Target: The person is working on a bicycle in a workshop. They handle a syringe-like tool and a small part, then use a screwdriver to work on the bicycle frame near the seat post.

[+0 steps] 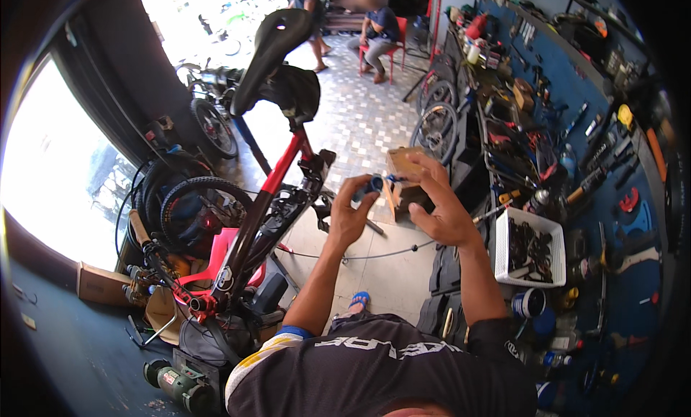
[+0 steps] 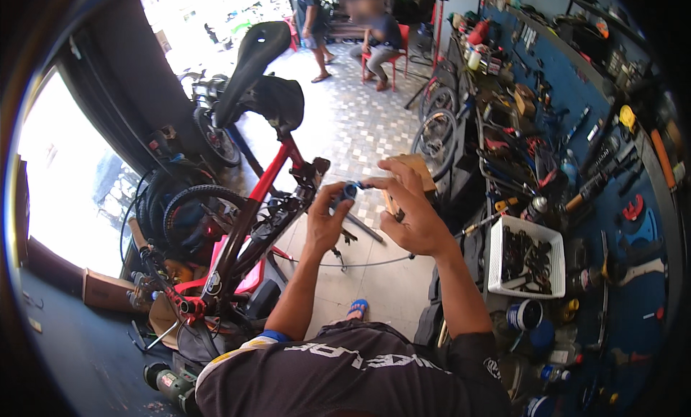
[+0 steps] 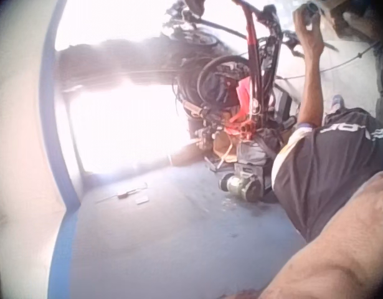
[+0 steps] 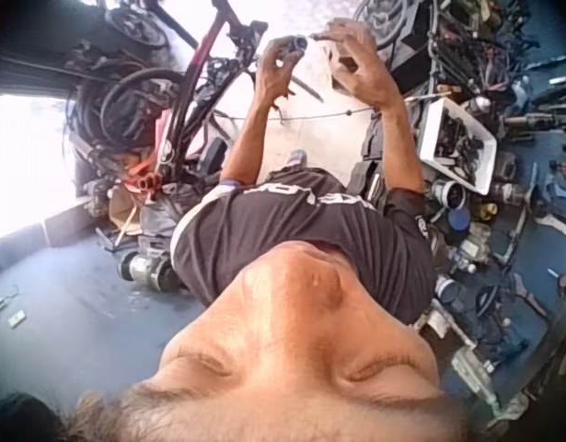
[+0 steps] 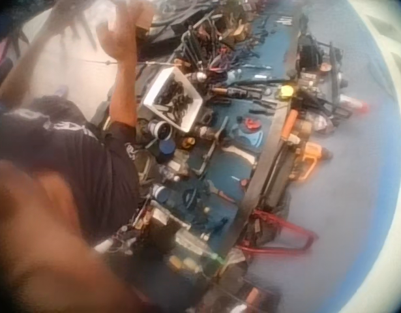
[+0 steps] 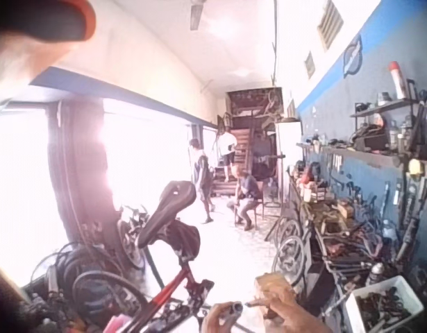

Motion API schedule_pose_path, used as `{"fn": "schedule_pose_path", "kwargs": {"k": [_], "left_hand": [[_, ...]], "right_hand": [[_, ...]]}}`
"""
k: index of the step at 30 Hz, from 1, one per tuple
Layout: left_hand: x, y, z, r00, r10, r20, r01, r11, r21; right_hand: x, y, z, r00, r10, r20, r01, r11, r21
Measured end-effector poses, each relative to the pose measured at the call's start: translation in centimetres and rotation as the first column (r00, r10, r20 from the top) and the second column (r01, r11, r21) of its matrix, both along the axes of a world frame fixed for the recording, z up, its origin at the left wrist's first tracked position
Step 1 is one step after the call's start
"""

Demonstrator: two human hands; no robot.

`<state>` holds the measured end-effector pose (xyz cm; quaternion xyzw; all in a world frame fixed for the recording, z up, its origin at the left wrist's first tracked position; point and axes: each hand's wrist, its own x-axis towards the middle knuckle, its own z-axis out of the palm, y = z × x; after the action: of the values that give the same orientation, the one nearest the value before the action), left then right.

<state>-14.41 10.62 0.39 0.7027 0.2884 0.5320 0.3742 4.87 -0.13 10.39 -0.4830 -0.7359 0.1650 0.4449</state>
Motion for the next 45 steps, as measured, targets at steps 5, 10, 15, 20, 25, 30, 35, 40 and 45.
{"fn": "schedule_pose_path", "kwargs": {"k": [5, 10, 15, 20, 25, 30, 35, 40, 45], "left_hand": [[0.3, -0.5, 0.2, 0.997, -0.066, 0.042, 0.068, 0.996, -0.058], [0.8, -1.1, 0.9, 0.998, -0.066, 0.000, 0.066, 0.998, -0.021], [1.2, -1.7, 1.3, 0.999, -0.029, -0.019, 0.029, 1.000, 0.002], [1.6, -2.3, 2.3, 0.998, 0.027, -0.050, -0.023, 0.996, 0.085], [1.6, -2.4, 2.0, 0.987, 0.111, -0.120, -0.094, 0.986, 0.141], [1.5, -2.5, 2.2, 0.970, 0.179, -0.162, -0.142, 0.967, 0.213], [1.2, -2.5, 2.8, 0.961, 0.203, -0.190, -0.137, 0.940, 0.312], [1.2, -2.3, 2.8, 0.995, 0.040, -0.096, -0.029, 0.994, 0.108], [1.0, -1.9, 1.8, 0.994, -0.108, -0.012, 0.104, 0.982, -0.159]], "right_hand": [[-0.5, -0.7, 0.3, 1.000, -0.020, -0.009, 0.019, 0.999, -0.043], [-0.5, -0.8, -0.7, 0.999, -0.052, 0.003, 0.052, 0.997, -0.051], [-0.3, -0.7, -2.0, 0.993, -0.099, 0.064, 0.102, 0.994, -0.042], [-0.4, -0.9, -2.8, 0.965, -0.206, 0.162, 0.207, 0.978, 0.010], [-1.1, -0.9, -3.0, 0.886, -0.339, 0.317, 0.289, 0.937, 0.195], [-1.6, -1.1, -3.2, 0.825, -0.392, 0.407, 0.309, 0.916, 0.258], [-1.2, -1.4, -2.8, 0.780, -0.400, 0.482, 0.299, 0.914, 0.275], [0.0, -1.5, -2.3, 0.766, -0.389, 0.512, 0.261, 0.916, 0.306], [1.7, -2.2, -1.2, 0.837, -0.335, 0.433, 0.206, 0.926, 0.317]]}}
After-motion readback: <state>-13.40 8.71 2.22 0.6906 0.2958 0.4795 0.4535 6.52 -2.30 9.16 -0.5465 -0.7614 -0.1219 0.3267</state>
